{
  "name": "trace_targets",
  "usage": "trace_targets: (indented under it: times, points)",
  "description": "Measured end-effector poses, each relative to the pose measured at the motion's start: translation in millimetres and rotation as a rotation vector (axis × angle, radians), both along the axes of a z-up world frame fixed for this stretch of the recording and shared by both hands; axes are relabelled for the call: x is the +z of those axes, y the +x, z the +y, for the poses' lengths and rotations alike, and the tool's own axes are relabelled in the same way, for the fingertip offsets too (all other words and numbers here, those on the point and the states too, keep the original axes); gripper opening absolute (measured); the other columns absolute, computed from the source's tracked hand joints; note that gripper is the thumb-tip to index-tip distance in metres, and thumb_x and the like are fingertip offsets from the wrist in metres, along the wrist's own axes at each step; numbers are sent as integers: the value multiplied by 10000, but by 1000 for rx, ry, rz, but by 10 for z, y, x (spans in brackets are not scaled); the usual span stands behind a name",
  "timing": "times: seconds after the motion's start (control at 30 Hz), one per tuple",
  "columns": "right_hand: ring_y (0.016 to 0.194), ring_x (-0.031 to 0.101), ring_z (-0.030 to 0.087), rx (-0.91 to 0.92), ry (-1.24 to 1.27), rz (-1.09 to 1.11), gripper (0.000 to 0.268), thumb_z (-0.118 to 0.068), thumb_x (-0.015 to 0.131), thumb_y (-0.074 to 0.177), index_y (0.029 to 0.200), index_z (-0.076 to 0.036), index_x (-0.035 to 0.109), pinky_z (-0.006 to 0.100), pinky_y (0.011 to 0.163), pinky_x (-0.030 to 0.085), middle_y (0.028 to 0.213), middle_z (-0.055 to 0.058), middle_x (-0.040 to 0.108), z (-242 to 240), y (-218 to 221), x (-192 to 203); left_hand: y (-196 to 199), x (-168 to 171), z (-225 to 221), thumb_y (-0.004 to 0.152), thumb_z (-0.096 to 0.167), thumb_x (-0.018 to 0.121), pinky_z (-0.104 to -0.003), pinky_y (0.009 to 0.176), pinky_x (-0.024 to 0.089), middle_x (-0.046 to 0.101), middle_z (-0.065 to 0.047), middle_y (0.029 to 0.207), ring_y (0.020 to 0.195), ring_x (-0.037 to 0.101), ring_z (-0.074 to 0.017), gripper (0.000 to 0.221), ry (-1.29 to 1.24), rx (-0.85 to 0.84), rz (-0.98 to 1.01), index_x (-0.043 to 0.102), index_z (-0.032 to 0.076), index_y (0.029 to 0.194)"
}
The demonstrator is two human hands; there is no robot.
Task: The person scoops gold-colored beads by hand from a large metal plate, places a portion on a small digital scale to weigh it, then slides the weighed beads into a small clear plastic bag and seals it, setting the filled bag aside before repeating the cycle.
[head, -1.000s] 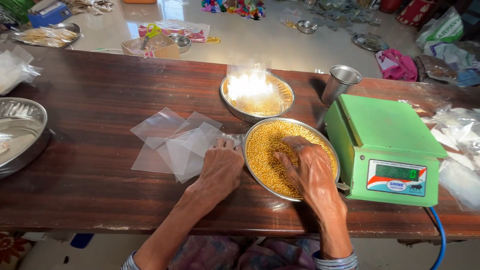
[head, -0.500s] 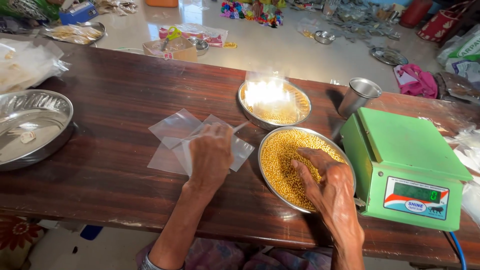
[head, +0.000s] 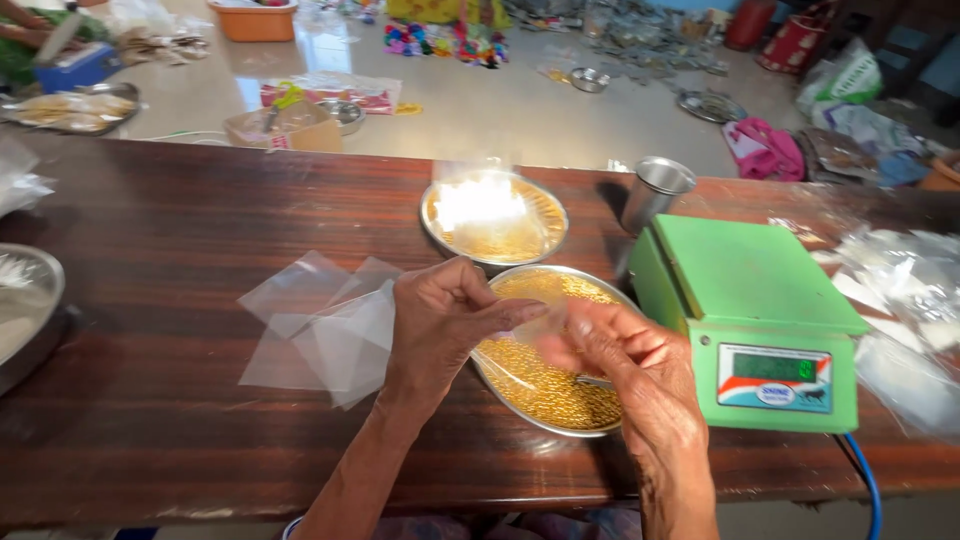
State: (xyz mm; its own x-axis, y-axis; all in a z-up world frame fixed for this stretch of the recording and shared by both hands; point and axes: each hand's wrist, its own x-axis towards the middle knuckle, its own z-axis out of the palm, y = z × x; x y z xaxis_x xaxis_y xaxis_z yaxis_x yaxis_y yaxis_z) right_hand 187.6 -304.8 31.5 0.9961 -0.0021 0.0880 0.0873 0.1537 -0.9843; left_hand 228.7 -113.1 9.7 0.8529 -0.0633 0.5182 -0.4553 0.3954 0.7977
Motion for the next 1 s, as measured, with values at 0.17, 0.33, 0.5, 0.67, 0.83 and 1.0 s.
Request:
trace_targets:
  times: [0.17,0.33,0.5,0.67,0.83,1.0]
  points:
    - [748,753,185,-399,-321,-161,279,-211,733,909,1068,14,778,329,713,663,901,119,810,-58,-45,146,-56,36,-191,730,112,947,-293,448,379,528,-1,572,502,487,-99,445,516,634,-362,518,71,622]
    - [763,749,115,-351,-528,-101,291,-219,777,834,1066,-43,789,272,695,607,877,67,817,120,-149,243,-120,105,-328,741,11,811,-356,518,433,550,-26,664,614,577,-169,291,683,709,-609,526,71,724]
    - [778,745,92,-380,-430,-112,267,-210,756,871,1049,-16,802,252,714,592,856,77,821,104,-143,226,-252,135,-367,750,85,853,-384,532,426,534,-56,694,652,569,-227,303,805,735,-694,551,62,760]
    - [828,730,146,-301,-262,-148,264,-145,748,911,1099,35,787,281,787,625,937,145,803,-39,-78,86,-306,141,-356,817,124,872,-338,523,463,612,-40,701,640,640,-179,288,672,664,-565,592,64,783]
    - [980,733,137,-259,-335,-199,416,-56,728,873,1279,4,656,265,847,605,1098,116,777,-108,-62,140,-343,131,-348,857,100,850,-267,616,563,722,-17,767,706,715,-89,205,451,282,-243,651,63,825]
    - [941,748,188,-114,44,-76,390,77,689,842,1230,46,682,289,844,596,1058,147,795,-223,-25,3,-365,190,-277,828,82,858,-230,701,616,759,-11,808,752,712,-44,191,310,65,-18,677,47,876]
